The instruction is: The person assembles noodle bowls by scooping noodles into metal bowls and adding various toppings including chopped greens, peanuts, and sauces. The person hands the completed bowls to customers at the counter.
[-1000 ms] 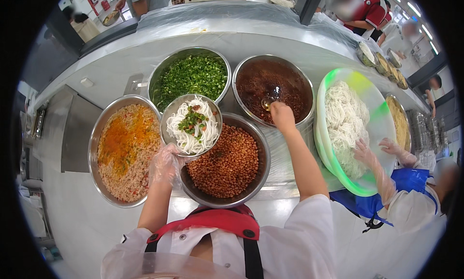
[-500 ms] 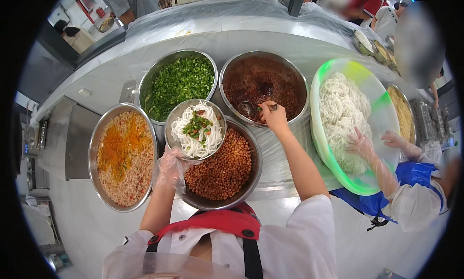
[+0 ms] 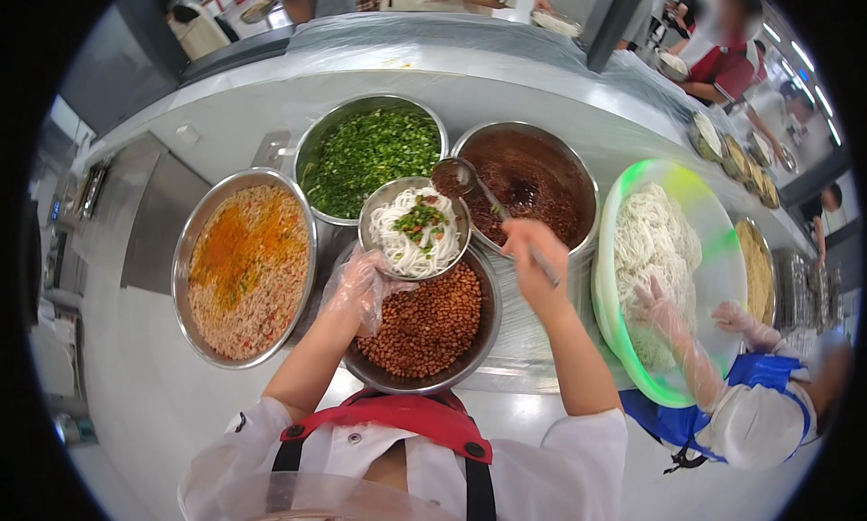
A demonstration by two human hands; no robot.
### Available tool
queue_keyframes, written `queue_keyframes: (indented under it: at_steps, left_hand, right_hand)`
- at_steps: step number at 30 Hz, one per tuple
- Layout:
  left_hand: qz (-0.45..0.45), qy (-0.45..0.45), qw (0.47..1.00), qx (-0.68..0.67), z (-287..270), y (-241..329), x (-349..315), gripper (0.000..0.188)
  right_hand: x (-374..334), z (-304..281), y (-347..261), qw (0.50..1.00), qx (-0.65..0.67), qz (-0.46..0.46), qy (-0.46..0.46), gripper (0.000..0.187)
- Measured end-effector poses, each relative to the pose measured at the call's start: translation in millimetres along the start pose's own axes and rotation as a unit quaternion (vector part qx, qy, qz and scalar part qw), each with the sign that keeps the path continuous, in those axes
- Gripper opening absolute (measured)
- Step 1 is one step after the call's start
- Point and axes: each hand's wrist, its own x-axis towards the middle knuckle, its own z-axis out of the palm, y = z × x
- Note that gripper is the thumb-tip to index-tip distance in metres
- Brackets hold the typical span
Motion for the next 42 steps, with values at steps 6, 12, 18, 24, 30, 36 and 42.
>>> queue_keyframes:
  at_steps: [6,12,18,24,30,36,42]
  left_hand:
    - [-0.006,0.027,1.000,0.004,-19,16,-11,0.077]
    - [0.039,0.067,0.995,-0.055,-55,41,-54,0.083]
    - [0.152,0.092,0.979,-0.094,-124,83,-138,0.074]
    - [0.282,0.281,0.915,-0.066,-179,133,-219,0.071]
    - [0.327,0.311,0.886,-0.107,-222,172,-254,0.076]
    - [0.322,0.321,0.884,-0.106,-246,177,-251,0.069]
    - [0.319,0.301,0.896,-0.065,-248,176,-224,0.070]
  right_hand:
    - [1,34,-34,0.900,-0.189,-0.377,-0.110,0.038]
    - [19,80,-58,0.964,-0.041,-0.260,-0.038,0.009]
    - [59,176,-60,0.926,0.348,0.144,-0.015,0.022]
    - [30,308,-47,0.950,0.166,0.054,-0.259,0.015]
    - [-10,375,-38,0.916,0.043,-0.256,-0.306,0.010]
    - [7,381,-50,0.902,0.148,0.223,-0.338,0.019]
    - [50,347,-106,0.912,0.185,0.231,-0.285,0.020]
